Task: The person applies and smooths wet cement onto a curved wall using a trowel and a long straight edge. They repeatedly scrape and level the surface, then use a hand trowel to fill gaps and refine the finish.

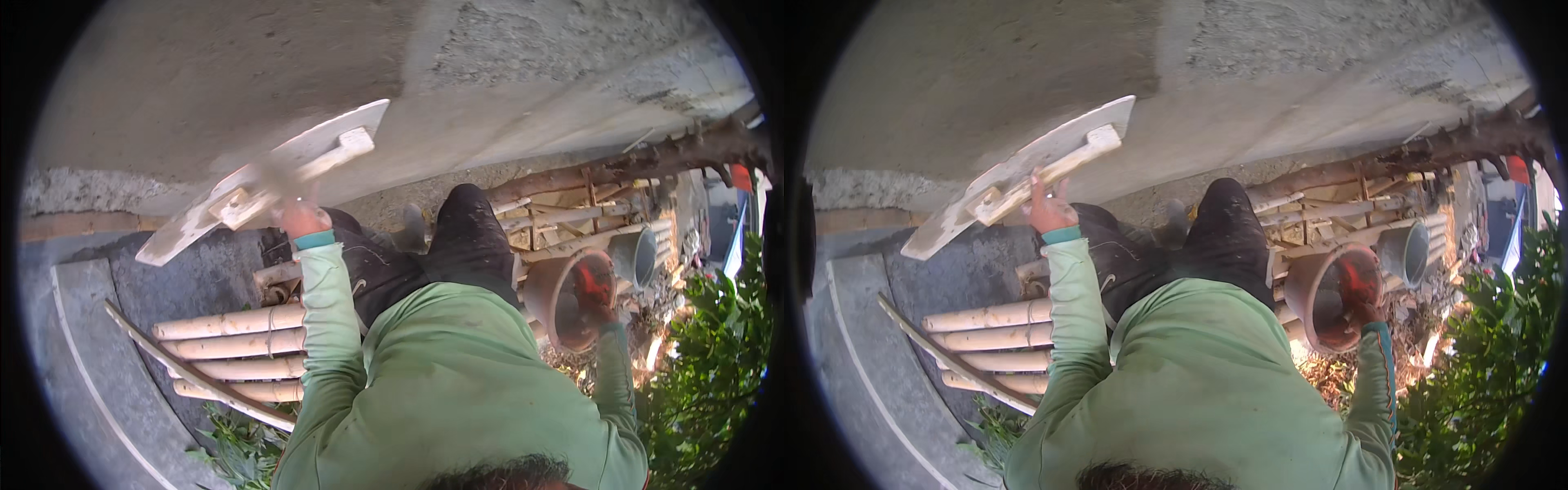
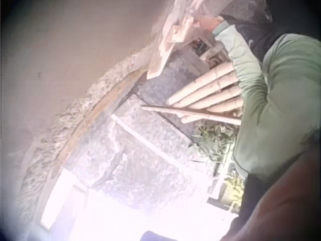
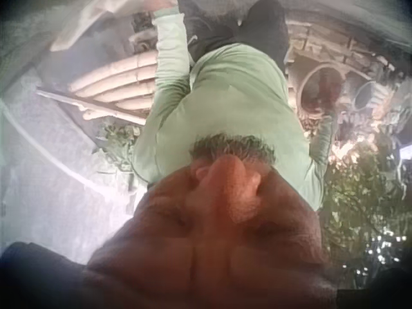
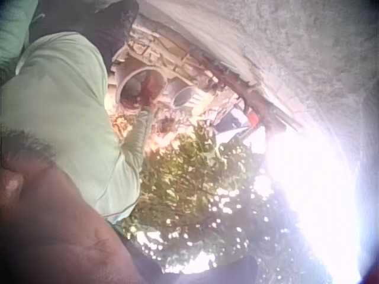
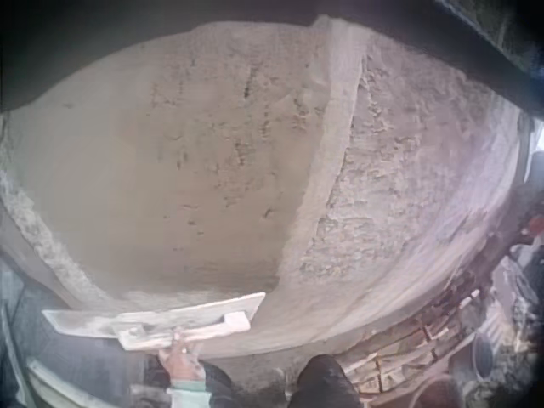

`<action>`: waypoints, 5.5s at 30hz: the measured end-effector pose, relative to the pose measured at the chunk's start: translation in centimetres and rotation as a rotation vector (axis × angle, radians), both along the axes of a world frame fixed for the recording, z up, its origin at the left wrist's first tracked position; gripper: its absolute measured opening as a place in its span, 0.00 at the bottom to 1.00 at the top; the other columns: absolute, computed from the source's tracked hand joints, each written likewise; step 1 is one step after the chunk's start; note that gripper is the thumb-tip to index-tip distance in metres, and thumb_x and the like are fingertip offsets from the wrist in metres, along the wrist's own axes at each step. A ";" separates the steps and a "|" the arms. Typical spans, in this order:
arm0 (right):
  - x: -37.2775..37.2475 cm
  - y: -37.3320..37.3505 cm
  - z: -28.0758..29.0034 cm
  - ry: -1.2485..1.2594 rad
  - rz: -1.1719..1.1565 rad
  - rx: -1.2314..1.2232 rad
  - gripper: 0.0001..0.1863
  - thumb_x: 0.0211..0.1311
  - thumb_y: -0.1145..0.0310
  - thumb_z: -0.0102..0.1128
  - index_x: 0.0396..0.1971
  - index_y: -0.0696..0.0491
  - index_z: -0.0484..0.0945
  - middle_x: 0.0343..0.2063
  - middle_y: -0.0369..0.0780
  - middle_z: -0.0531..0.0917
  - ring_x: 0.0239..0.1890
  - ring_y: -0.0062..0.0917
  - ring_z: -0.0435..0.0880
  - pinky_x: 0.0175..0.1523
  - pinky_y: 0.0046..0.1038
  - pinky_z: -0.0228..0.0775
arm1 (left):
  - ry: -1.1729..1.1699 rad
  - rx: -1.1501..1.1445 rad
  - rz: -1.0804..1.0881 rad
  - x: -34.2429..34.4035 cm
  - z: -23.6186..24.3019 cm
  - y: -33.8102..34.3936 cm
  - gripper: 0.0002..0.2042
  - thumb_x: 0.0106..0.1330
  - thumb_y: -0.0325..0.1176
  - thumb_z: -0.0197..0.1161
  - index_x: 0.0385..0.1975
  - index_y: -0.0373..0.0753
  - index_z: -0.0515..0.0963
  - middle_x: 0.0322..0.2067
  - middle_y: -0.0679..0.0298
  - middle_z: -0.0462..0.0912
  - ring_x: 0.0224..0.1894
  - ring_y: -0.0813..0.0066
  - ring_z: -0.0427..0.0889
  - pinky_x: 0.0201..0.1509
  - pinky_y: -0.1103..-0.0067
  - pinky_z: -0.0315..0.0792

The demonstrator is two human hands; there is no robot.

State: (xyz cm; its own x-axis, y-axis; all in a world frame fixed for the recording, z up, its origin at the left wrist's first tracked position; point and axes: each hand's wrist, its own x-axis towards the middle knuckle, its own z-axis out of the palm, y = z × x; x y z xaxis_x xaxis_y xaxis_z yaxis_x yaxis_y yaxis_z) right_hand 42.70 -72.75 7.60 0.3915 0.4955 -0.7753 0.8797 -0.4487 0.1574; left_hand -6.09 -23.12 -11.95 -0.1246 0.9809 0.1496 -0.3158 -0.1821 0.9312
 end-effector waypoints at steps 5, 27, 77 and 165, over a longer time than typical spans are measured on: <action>2.2 4.4 11.6 -0.235 -0.065 -0.031 0.30 0.50 0.59 0.72 0.56 0.47 0.78 0.50 0.46 0.85 0.52 0.44 0.83 0.55 0.45 0.73 | -0.376 -0.279 0.217 -0.9 7.4 -1.1 0.28 0.69 0.32 0.67 0.65 0.39 0.62 0.56 0.56 0.80 0.58 0.67 0.81 0.46 0.63 0.85; -43.6 43.3 4.1 0.800 1.276 1.309 0.14 0.59 0.56 0.70 0.41 0.46 0.82 0.36 0.38 0.81 0.38 0.37 0.85 0.42 0.40 0.77 | -0.155 -0.332 0.262 -26.7 18.6 -14.3 0.22 0.63 0.40 0.61 0.55 0.35 0.76 0.31 0.65 0.79 0.29 0.74 0.79 0.38 0.76 0.77; -45.7 50.2 -3.3 0.209 1.121 1.087 0.17 0.64 0.55 0.64 0.46 0.49 0.81 0.47 0.42 0.82 0.51 0.41 0.82 0.52 0.44 0.75 | 1.127 -0.700 0.319 -23.3 11.4 -30.1 0.30 0.56 0.45 0.69 0.59 0.42 0.74 0.44 0.50 0.85 0.43 0.47 0.85 0.48 0.59 0.79; -68.4 76.7 -5.9 0.719 0.411 1.032 0.20 0.74 0.58 0.56 0.52 0.60 0.72 0.31 0.47 0.84 0.32 0.35 0.85 0.36 0.36 0.78 | 1.460 -0.643 0.376 -37.2 1.6 -26.8 0.44 0.52 0.33 0.67 0.74 0.54 0.60 0.76 0.52 0.52 0.77 0.52 0.55 0.73 0.31 0.32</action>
State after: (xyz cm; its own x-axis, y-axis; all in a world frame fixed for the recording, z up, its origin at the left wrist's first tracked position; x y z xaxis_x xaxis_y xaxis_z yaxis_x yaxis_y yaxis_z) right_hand -25.71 3.95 1.71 -0.2651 0.9626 0.0562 0.7230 0.2370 -0.6489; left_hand -43.25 -49.97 -10.31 -0.4837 0.8739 -0.0488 0.8175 0.4710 0.3314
